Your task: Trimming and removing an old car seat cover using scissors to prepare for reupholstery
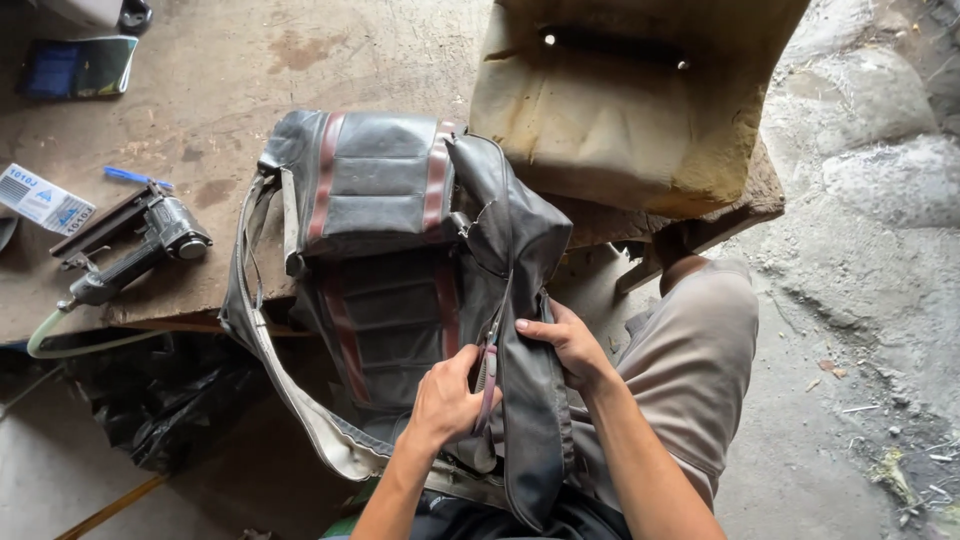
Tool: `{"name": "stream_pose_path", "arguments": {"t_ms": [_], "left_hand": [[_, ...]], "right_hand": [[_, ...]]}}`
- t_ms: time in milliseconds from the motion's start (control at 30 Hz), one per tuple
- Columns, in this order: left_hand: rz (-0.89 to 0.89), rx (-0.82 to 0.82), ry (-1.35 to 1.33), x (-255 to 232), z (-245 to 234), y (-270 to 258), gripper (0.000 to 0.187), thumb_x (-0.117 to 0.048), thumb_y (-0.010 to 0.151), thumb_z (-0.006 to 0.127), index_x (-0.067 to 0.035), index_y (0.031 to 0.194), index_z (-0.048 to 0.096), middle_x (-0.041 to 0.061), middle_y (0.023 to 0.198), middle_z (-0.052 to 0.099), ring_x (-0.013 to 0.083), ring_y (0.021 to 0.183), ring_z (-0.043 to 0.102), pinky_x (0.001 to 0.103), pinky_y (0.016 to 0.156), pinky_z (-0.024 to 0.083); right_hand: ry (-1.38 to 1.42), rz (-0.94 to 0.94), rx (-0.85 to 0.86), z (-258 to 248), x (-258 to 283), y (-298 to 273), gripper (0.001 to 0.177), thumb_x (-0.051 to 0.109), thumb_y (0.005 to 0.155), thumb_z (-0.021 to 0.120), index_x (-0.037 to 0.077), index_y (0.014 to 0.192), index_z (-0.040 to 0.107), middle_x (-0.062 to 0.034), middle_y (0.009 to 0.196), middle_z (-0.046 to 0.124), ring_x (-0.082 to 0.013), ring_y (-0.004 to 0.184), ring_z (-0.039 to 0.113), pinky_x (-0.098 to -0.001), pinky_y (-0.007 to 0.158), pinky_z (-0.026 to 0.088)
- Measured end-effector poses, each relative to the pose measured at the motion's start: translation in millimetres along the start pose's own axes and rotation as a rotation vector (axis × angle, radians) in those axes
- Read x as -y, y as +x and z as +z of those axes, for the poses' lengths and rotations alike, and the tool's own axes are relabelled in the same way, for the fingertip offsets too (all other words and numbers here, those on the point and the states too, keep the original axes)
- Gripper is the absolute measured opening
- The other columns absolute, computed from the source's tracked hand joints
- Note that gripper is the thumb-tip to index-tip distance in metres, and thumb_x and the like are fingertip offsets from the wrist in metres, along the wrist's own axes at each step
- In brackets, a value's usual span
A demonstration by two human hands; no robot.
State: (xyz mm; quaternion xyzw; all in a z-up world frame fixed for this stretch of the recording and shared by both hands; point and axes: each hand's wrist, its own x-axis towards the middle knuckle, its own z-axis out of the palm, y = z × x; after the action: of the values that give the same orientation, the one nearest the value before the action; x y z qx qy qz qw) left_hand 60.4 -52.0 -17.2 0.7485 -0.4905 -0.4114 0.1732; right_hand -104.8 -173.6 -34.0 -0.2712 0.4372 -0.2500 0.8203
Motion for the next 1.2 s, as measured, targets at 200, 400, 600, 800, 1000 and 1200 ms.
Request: {"name": "stream_pose_path", "arguments": {"t_ms": [200, 400, 600, 800, 1000, 1200], "left_hand": [[-0.042, 0.02, -0.007, -1.9, 10.3, -0.5, 0.03, -0.033, 0.075, 0.061, -0.013, 0.097, 0.058, 0.016, 0.084, 0.075, 0.0478, 0.082, 0.066, 0.053, 0.077, 0.05], [-0.148, 0.057, -0.079, -18.0, 12.9, -8.9, 0.024, -0.03, 0.073, 0.06, -0.012, 0.089, 0.055, 0.014, 0.075, 0.069, 0.0388, 0.072, 0.062, 0.048, 0.072, 0.049], [-0.141, 0.052, -0.119, -18.3, 18.1, -14.1, 0.02, -0.028, 0.074, 0.06, -0.013, 0.086, 0.056, 0.008, 0.069, 0.064, 0.0283, 0.065, 0.057, 0.043, 0.07, 0.048], [-0.126, 0.038, -0.141, -19.3, 18.4, -16.7, 0.016, -0.026, 0.075, 0.058, -0.013, 0.08, 0.051, 0.002, 0.066, 0.057, 0.0223, 0.063, 0.05, 0.04, 0.067, 0.046], [-0.175, 0.045, -0.134, -25.3, 16.5, -16.5, 0.017, -0.028, 0.074, 0.059, -0.014, 0.081, 0.053, 0.004, 0.064, 0.056, 0.0243, 0.063, 0.052, 0.041, 0.066, 0.046], [-0.161, 0.039, -0.13, -20.4, 22.0, -12.3, 0.017, -0.029, 0.074, 0.059, -0.015, 0.081, 0.053, 0.005, 0.063, 0.054, 0.025, 0.062, 0.05, 0.041, 0.065, 0.043]], "right_hand": [[0.059, -0.19, -0.112, -13.6, -17.6, -6.9, 0.047, 0.002, 0.084, 0.077, 0.004, 0.13, 0.065, -0.0141, 0.108, 0.076, -0.0232, 0.089, 0.072, -0.0356, 0.079, 0.061], [0.123, -0.386, -0.108, -28.0, -31.4, -10.6, 0.039, 0.006, 0.089, 0.077, 0.008, 0.126, 0.066, -0.0088, 0.105, 0.075, -0.0196, 0.087, 0.071, -0.0332, 0.077, 0.06], [0.017, -0.42, -0.086, -29.5, -20.8, -22.1, 0.044, 0.017, 0.092, 0.072, 0.005, 0.133, 0.066, -0.0071, 0.124, 0.073, -0.0186, 0.11, 0.068, -0.0303, 0.097, 0.052], [0.223, -0.329, -0.235, -14.5, 12.0, -6.4, 0.039, 0.02, 0.1, 0.06, -0.007, 0.128, 0.066, -0.0209, 0.134, 0.07, -0.0236, 0.13, 0.065, -0.0308, 0.115, 0.05], [0.293, -0.433, -0.193, -15.0, 9.1, -3.3, 0.016, 0.019, 0.101, 0.068, 0.006, 0.111, 0.069, -0.013, 0.103, 0.078, -0.0227, 0.09, 0.075, -0.0334, 0.078, 0.064], [0.019, -0.658, -0.173, -34.2, -1.7, -7.0, 0.032, 0.002, 0.086, 0.079, 0.003, 0.117, 0.07, -0.0054, 0.105, 0.074, -0.0135, 0.097, 0.07, -0.0235, 0.091, 0.055]]}}
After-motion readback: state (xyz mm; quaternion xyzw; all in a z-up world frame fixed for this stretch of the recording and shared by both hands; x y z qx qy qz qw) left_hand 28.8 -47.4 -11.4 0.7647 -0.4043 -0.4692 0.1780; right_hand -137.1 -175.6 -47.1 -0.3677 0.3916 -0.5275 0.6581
